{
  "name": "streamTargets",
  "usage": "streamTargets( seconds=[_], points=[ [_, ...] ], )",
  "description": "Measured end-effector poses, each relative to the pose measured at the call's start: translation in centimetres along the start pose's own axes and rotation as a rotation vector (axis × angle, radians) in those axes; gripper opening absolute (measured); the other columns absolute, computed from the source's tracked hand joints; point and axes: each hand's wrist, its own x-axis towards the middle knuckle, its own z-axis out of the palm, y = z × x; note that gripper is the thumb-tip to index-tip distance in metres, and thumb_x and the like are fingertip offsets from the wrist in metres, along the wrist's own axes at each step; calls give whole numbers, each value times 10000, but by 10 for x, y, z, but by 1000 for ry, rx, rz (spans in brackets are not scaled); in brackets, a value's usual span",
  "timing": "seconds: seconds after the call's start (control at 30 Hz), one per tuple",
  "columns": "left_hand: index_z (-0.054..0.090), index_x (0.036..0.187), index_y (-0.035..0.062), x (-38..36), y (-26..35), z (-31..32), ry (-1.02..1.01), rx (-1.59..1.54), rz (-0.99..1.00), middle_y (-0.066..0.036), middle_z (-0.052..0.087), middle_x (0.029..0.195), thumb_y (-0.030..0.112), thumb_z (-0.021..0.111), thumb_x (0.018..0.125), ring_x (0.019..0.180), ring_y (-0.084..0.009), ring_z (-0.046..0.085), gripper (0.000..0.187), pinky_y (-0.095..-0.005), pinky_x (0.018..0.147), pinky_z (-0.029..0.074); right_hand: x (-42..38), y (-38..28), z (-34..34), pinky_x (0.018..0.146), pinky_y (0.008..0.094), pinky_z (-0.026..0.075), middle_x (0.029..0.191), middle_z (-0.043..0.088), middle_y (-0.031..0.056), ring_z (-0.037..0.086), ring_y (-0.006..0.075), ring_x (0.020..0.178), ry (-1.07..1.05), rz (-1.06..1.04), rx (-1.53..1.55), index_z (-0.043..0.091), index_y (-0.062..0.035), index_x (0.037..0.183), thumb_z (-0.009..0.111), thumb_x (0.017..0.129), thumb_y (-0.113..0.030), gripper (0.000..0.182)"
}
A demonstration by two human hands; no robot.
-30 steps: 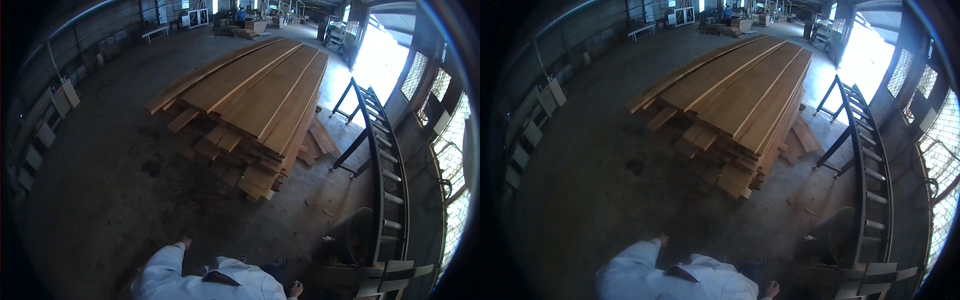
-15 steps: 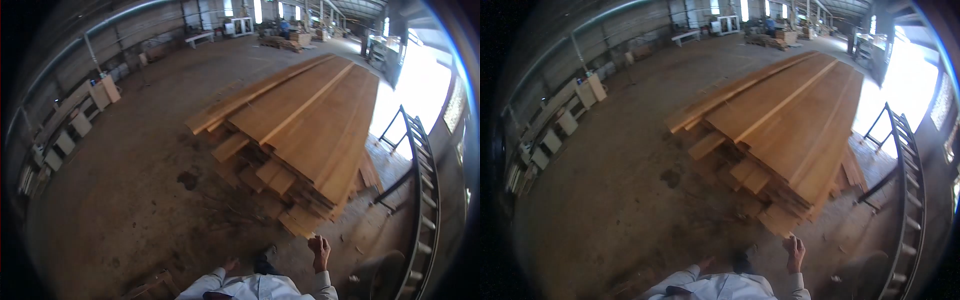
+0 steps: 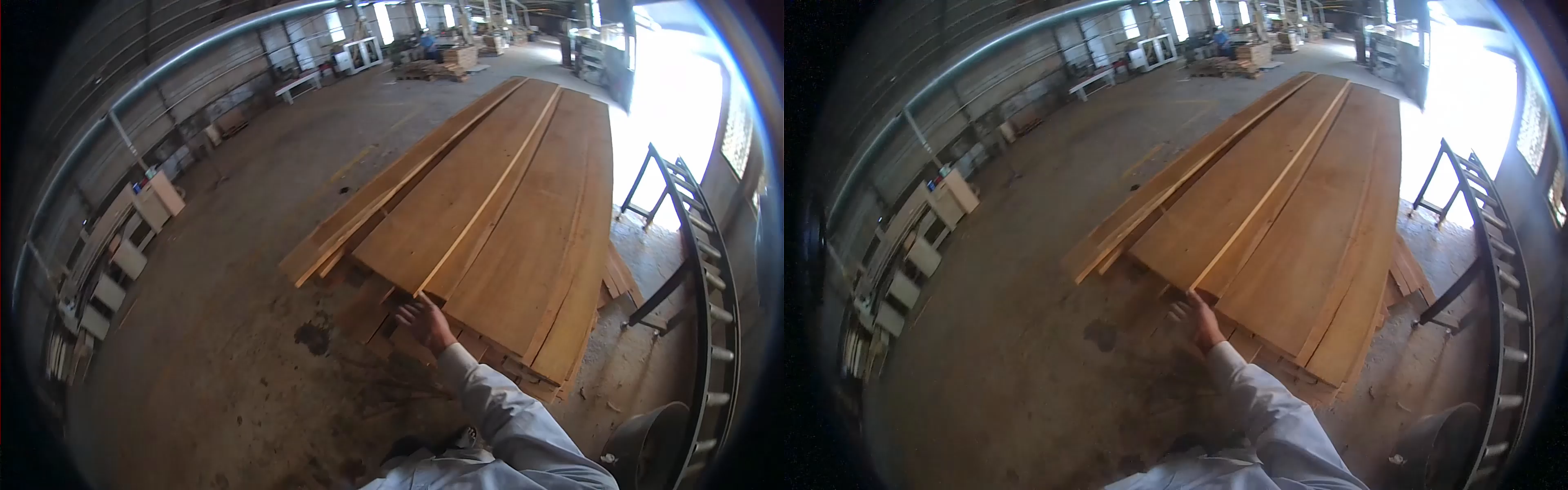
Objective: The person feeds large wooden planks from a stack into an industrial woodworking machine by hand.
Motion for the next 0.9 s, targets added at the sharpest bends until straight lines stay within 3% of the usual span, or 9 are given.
streamTargets(
  seconds=[0.13,0.23,0.27,0.37,0.43,0.53,0.6,0.8,0.9],
  points=[
    [597,1136,71,40,70,18,-67,2,53,-114,686,1064,447,484,994,927,-206,661,417,-363,752,547,47,1,-3,1080,495,405,1495,377,153,406,334,1354,-43,-43,-48,389,-59,1419,570,986,-344,549],
    [598,1135,71,62,115,35,-142,20,103,-113,685,1065,450,484,993,930,-206,660,421,-363,756,545,80,10,-23,1043,498,441,1404,494,135,515,333,1251,6,-76,-96,452,-85,1380,574,984,-351,493],
    [598,1135,71,68,129,39,-170,28,117,-113,685,1066,452,484,992,931,-206,660,422,-363,758,545,89,10,-27,988,506,487,1281,592,131,602,339,1132,22,-81,-103,507,-82,1330,584,982,-323,430],
    [599,1135,71,84,161,50,-249,41,150,-113,685,1067,455,484,991,935,-206,660,426,-363,763,543,97,16,-21,964,509,515,1244,614,145,629,328,1091,77,-182,-79,522,-62,1311,585,984,-291,403],
    [600,1134,71,89,178,55,-294,45,167,-112,684,1068,457,484,991,937,-206,660,428,-363,766,542,150,31,-81,965,488,532,1250,609,169,631,301,1101,-112,-479,-447,537,-9,1285,578,987,-285,408],
    [601,1134,70,98,189,57,-348,46,175,-112,684,1069,461,484,990,940,-205,659,432,-363,771,540,154,28,-84,980,451,531,1252,608,174,630,287,1109,24,-426,-322,532,15,1282,582,984,-297,434],
    [602,1133,70,105,191,58,-375,43,176,-112,684,1070,463,484,989,942,-205,659,435,-363,774,539,97,22,-20,980,425,531,1255,608,170,629,279,1117,166,-335,-221,529,19,1285,589,979,-303,448],
    [604,1132,69,129,194,55,-434,46,156,-111,683,1073,470,485,987,948,-205,658,442,-363,783,535,91,19,-23,959,415,531,1323,568,198,607,294,1167,275,-375,-457,496,48,1318,561,989,-353,522],
    [605,1131,69,136,190,48,-447,52,155,-111,682,1074,474,485,986,951,-205,657,446,-363,788,533,94,17,-47,971,426,525,1336,553,214,600,321,1172,223,-454,-716,477,57,1339,563,985,-365,557]
  ],
)
